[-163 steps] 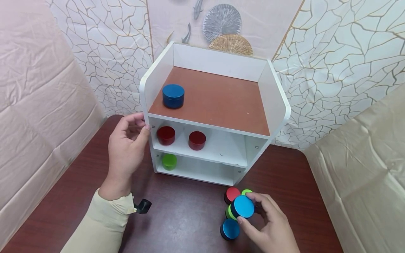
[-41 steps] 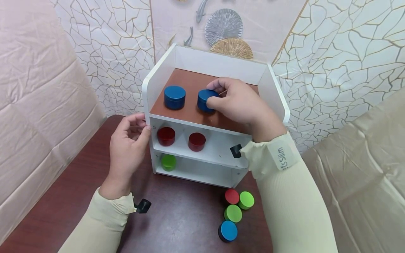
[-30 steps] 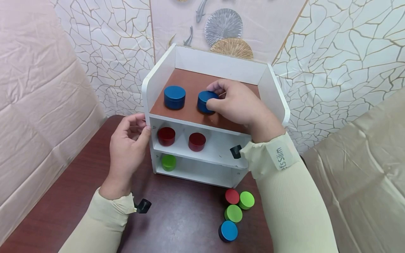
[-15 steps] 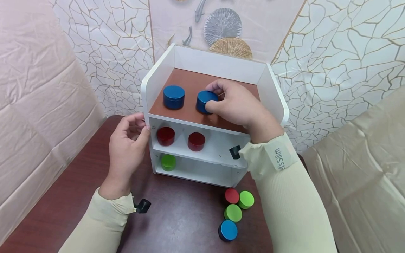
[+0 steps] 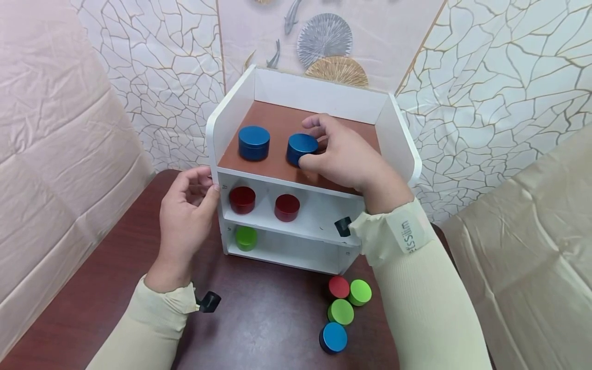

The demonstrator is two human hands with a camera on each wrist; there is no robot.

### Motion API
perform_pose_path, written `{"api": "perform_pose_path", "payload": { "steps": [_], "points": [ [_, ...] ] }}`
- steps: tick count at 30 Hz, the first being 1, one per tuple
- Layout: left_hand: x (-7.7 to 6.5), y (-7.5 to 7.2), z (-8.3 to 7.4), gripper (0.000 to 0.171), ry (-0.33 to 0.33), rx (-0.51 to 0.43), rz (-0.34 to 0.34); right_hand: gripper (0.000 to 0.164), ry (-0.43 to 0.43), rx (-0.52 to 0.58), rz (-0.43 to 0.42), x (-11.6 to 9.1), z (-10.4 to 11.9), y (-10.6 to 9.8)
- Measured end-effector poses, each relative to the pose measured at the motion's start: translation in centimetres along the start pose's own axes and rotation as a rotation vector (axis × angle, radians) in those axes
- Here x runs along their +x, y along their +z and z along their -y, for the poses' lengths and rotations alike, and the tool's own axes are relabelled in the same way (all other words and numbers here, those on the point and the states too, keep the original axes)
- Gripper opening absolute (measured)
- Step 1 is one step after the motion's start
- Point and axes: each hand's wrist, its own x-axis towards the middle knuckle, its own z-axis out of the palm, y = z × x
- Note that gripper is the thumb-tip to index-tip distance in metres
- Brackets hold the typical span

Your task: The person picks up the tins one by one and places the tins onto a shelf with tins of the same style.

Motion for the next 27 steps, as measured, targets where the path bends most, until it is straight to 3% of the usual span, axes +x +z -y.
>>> {"api": "perform_pose_path", "payload": {
  "steps": [6,13,21,27],
  "points": [
    [0.0,0.0,0.0,0.030,-0.005,0.007,0.000,0.077,-0.002,0.018,-0.014,-0.5,-0.2,-0.1],
    [-0.1,0.0,0.0,0.030,-0.013,0.006,0.003,0.072,-0.013,0.073,-0.044,-1.8,-0.7,-0.4],
    [0.0,0.0,0.1,0.030,-0.008,0.004,-0.002,0.073,0.002,0.048,-0.108,-3.9,-1.3,-0.4],
    [0.0,0.0,0.1,0.030,-0.009,0.007,0.000,0.066,-0.037,0.061,-0.162,-6.1,-1.9,-0.4]
  ]
}}
